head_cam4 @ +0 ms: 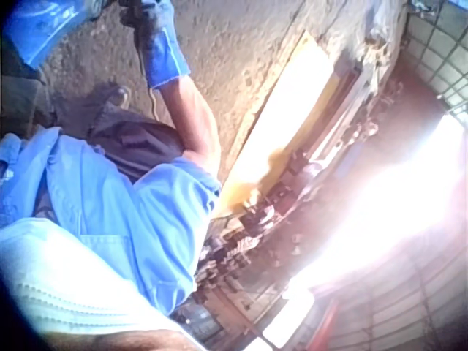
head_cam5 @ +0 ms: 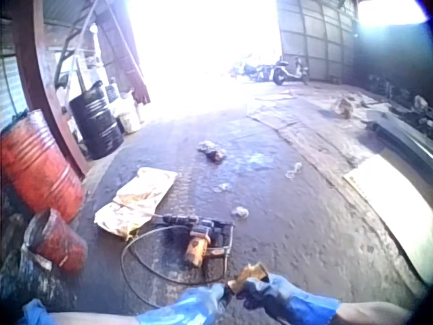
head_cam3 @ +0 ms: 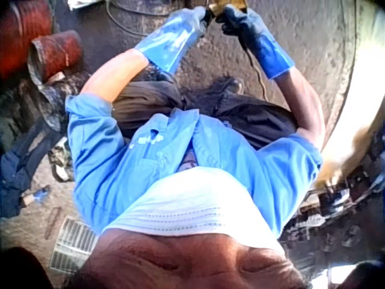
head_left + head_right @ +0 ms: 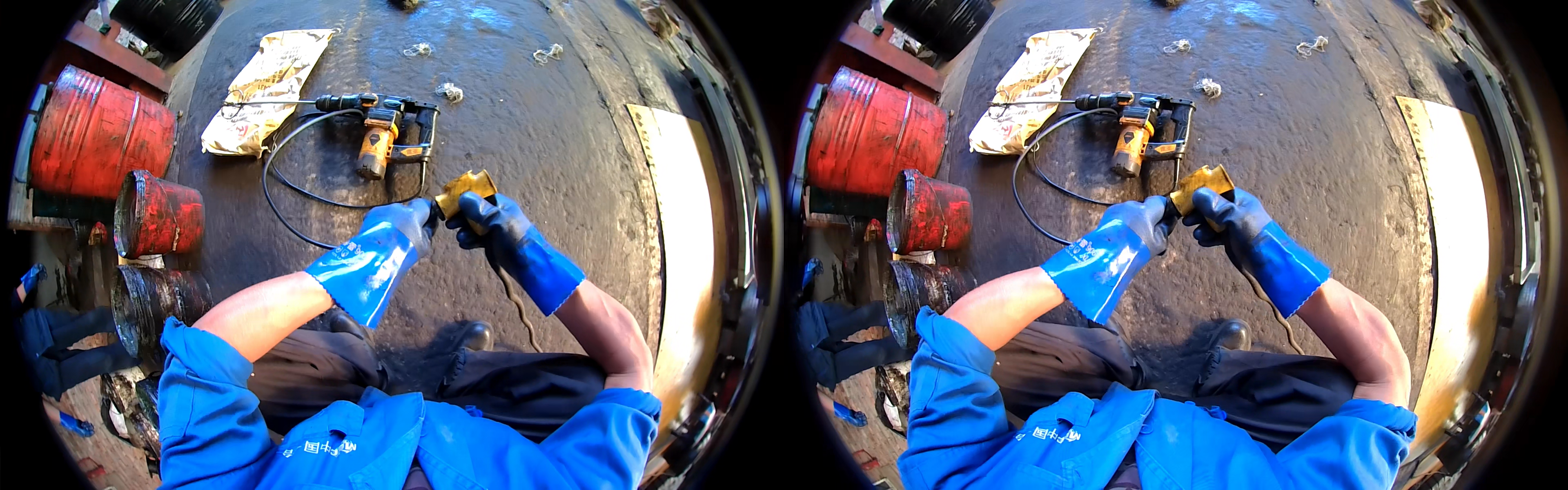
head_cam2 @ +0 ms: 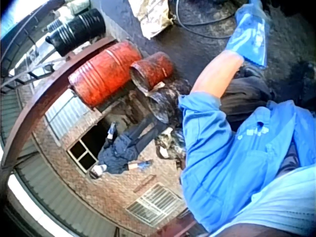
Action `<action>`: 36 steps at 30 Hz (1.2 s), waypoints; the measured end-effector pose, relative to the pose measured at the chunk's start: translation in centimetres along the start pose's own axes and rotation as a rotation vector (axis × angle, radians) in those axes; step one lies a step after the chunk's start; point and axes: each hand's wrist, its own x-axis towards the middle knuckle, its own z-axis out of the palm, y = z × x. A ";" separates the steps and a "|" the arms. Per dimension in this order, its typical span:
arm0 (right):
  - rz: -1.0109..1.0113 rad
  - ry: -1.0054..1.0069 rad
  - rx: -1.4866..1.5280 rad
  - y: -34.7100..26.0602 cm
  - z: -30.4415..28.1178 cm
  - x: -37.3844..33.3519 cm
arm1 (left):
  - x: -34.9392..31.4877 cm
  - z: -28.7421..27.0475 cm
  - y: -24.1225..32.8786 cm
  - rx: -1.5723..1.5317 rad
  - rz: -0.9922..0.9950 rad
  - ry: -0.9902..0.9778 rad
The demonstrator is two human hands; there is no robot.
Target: The person sits on the floor and handles a power drill, a yellow plug, and a fibrous material. They then use the drill to mix a dark substance inside a bucket while another person pours liquid into nearby buckets.
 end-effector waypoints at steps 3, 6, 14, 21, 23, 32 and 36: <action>0.040 0.002 0.043 1.5 0.6 0.5 | -0.2 -0.7 0.4 -0.016 -0.051 -0.076; 0.047 -0.004 0.082 2.3 0.9 0.6 | -0.3 -0.2 -0.5 0.019 -0.087 -0.096; 0.020 -0.076 0.060 2.7 1.2 0.2 | -0.4 -0.2 -1.6 0.097 0.090 -0.037; 0.195 -0.099 -0.047 3.6 -0.8 1.7 | -0.5 1.4 -1.6 0.111 -0.003 -0.181; 0.210 -0.172 -0.155 3.0 -2.3 3.0 | -0.4 1.4 -1.2 0.143 -0.053 -0.340; 0.543 -0.027 -0.528 7.2 -23.5 0.9 | -1.1 -2.2 -3.2 0.129 0.256 0.108; 0.596 0.180 -0.564 6.1 -27.7 -0.5 | -0.5 -3.0 -7.8 0.212 -0.052 -0.067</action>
